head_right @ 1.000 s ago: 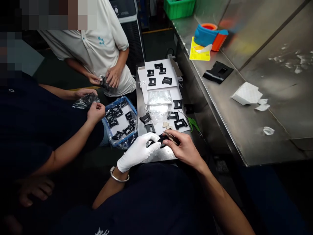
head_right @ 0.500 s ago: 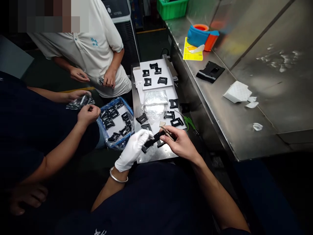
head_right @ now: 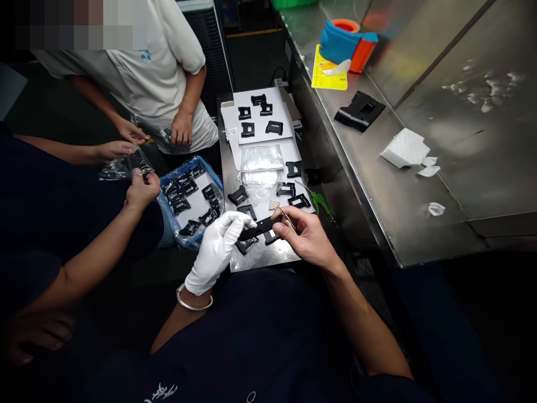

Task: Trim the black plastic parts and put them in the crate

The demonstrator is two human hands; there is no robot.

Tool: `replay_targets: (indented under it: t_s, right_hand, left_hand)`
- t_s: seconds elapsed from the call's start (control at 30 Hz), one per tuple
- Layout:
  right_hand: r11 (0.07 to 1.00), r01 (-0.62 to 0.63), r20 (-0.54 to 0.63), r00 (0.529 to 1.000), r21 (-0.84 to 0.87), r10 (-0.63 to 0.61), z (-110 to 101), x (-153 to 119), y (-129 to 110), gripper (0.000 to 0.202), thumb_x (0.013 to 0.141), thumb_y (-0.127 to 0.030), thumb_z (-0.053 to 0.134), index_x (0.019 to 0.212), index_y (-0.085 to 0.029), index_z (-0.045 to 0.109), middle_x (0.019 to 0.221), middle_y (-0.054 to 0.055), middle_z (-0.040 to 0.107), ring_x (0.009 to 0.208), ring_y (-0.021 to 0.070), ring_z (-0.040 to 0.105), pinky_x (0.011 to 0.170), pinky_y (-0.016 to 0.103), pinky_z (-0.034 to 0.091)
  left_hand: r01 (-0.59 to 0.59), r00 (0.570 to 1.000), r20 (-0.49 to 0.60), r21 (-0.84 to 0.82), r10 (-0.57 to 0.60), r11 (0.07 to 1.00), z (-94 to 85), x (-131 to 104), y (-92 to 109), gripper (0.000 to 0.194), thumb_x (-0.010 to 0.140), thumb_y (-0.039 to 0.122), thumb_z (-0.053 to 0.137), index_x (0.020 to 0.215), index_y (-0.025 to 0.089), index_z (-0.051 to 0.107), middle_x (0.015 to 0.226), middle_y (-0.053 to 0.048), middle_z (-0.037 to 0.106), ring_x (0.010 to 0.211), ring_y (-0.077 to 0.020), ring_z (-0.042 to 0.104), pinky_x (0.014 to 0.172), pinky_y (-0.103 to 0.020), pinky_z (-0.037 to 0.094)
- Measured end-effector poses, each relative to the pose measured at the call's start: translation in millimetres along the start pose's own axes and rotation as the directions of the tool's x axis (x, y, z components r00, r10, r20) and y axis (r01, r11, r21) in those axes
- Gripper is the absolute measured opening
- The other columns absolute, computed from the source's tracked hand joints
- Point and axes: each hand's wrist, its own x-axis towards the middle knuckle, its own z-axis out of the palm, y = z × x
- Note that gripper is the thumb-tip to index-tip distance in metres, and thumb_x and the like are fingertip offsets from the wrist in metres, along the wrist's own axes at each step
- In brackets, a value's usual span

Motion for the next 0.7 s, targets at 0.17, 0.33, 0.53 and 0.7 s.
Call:
replay_targets:
  t_s: [0.17, 0.33, 0.53, 0.7]
  right_hand:
    - [0.999, -0.026, -0.029, 0.999, 0.047, 0.027, 2, 0, 1, 0.026, 0.087, -0.041, 0.074, 0.099, -0.019, 0.069, 0.07, -0.002, 0.054, 0.06, 0.012, 0.05, 0.056, 0.026, 0.045]
    - [0.995, -0.043, -0.047, 0.998, 0.094, 0.048, 3, 1, 10, 0.029, 0.085, -0.045, 0.075, 0.096, -0.019, 0.068, 0.066, -0.003, 0.051, 0.056, 0.0112, 0.049, 0.053, 0.025, 0.046]
    - [0.99, -0.084, -0.054, 0.994, 0.116, 0.091, 3, 1, 22, 0.038, 0.079, -0.052, 0.079, 0.093, -0.019, 0.068, 0.068, -0.003, 0.052, 0.055, 0.0105, 0.05, 0.051, 0.024, 0.048]
    - [0.997, -0.081, -0.037, 0.996, 0.0, 0.081, 0, -1, 32, 0.037, 0.084, -0.054, 0.073, 0.095, -0.019, 0.068, 0.068, -0.002, 0.055, 0.056, 0.0119, 0.051, 0.052, 0.026, 0.046]
  left_hand:
    - [-0.033, 0.999, -0.011, -0.045, 0.033, 0.998, 2.1, -1, -6, 0.021, 0.1, 0.037, 0.053, 0.103, 0.02, 0.065, 0.103, -0.006, 0.073, 0.1, -0.0187, 0.071, 0.093, -0.034, 0.059]
    - [-0.011, 1.0, -0.027, -0.002, 0.011, 1.0, 6.1, -4, -11, 0.023, 0.095, 0.038, 0.062, 0.109, 0.02, 0.066, 0.11, -0.006, 0.071, 0.101, -0.0186, 0.07, 0.09, -0.031, 0.059]
    - [-0.054, 0.999, 0.011, 0.217, 0.052, 0.975, 14.4, -3, -16, 0.035, 0.086, 0.03, 0.073, 0.119, 0.022, 0.064, 0.115, -0.005, 0.071, 0.105, -0.0204, 0.07, 0.093, -0.034, 0.058]
    - [-0.063, 0.998, 0.018, 0.333, 0.061, 0.941, 25.6, 0, -25, 0.029, 0.089, 0.032, 0.069, 0.116, 0.022, 0.066, 0.114, -0.005, 0.073, 0.106, -0.0227, 0.07, 0.094, -0.037, 0.056]
